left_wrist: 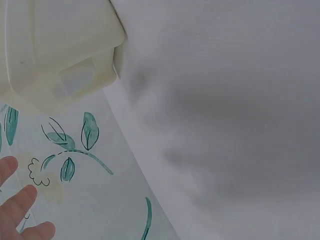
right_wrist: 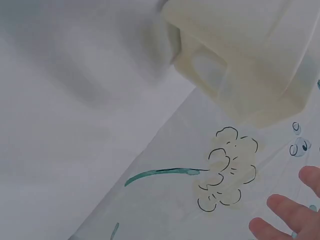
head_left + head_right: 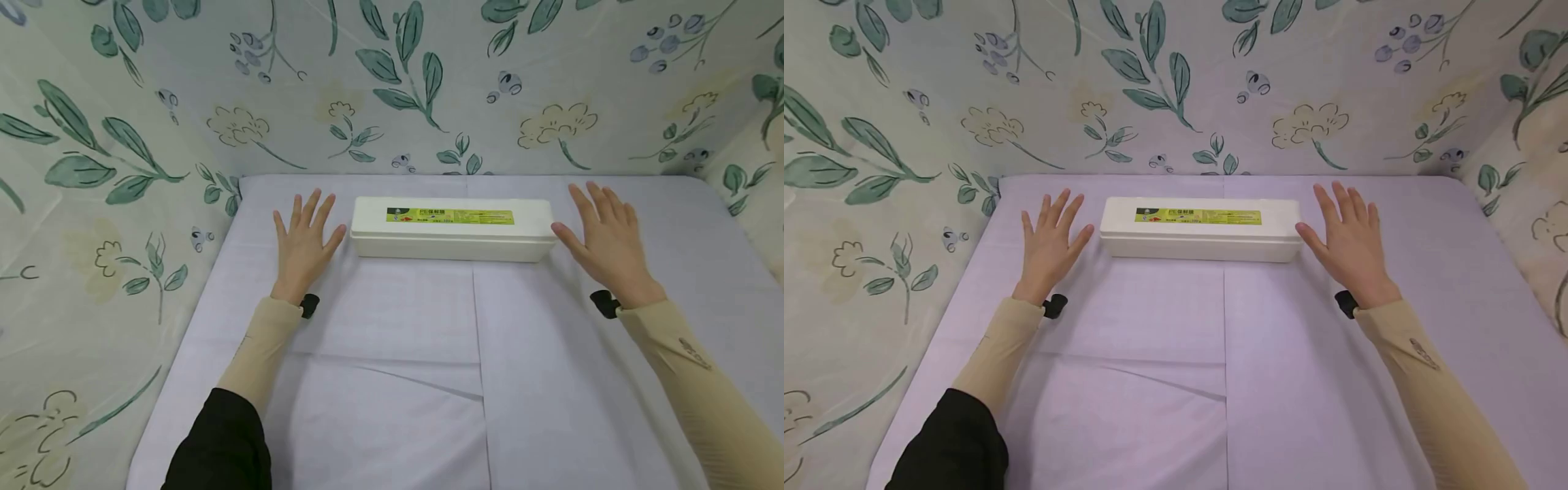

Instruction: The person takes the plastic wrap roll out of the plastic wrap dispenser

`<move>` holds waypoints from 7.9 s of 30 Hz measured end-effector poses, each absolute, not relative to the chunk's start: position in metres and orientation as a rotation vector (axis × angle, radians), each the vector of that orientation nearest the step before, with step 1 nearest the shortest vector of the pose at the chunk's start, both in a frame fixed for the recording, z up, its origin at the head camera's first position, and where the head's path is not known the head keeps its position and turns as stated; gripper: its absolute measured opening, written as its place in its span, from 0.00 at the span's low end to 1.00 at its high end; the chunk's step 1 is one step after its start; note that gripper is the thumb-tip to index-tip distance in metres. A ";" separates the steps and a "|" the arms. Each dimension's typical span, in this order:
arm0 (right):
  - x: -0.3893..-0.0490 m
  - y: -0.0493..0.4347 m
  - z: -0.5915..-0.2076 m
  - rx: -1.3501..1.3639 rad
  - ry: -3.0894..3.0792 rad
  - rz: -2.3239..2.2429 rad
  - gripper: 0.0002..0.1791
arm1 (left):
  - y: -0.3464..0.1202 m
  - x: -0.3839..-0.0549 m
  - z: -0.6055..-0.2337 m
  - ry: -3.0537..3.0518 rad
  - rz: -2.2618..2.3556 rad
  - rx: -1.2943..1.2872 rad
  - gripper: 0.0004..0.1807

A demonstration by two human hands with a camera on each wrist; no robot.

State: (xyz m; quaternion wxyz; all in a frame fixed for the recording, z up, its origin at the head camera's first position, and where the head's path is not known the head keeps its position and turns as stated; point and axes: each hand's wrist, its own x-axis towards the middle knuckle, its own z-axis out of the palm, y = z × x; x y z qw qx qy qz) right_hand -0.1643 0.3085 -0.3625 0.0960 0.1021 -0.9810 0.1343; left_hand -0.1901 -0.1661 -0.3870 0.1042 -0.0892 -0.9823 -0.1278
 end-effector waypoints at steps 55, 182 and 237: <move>-0.194 0.221 -0.343 0.732 -2.905 0.401 0.46 | -0.143 -0.197 -0.391 -2.585 -2.031 -0.318 0.51; -0.224 0.117 -0.356 0.963 -3.153 0.093 0.49 | -0.152 -0.245 -0.442 -2.593 -2.169 -0.433 0.57; -0.256 0.165 -0.337 1.159 -3.087 0.689 0.53 | -0.156 -0.243 -0.440 -2.650 -2.240 -0.431 0.56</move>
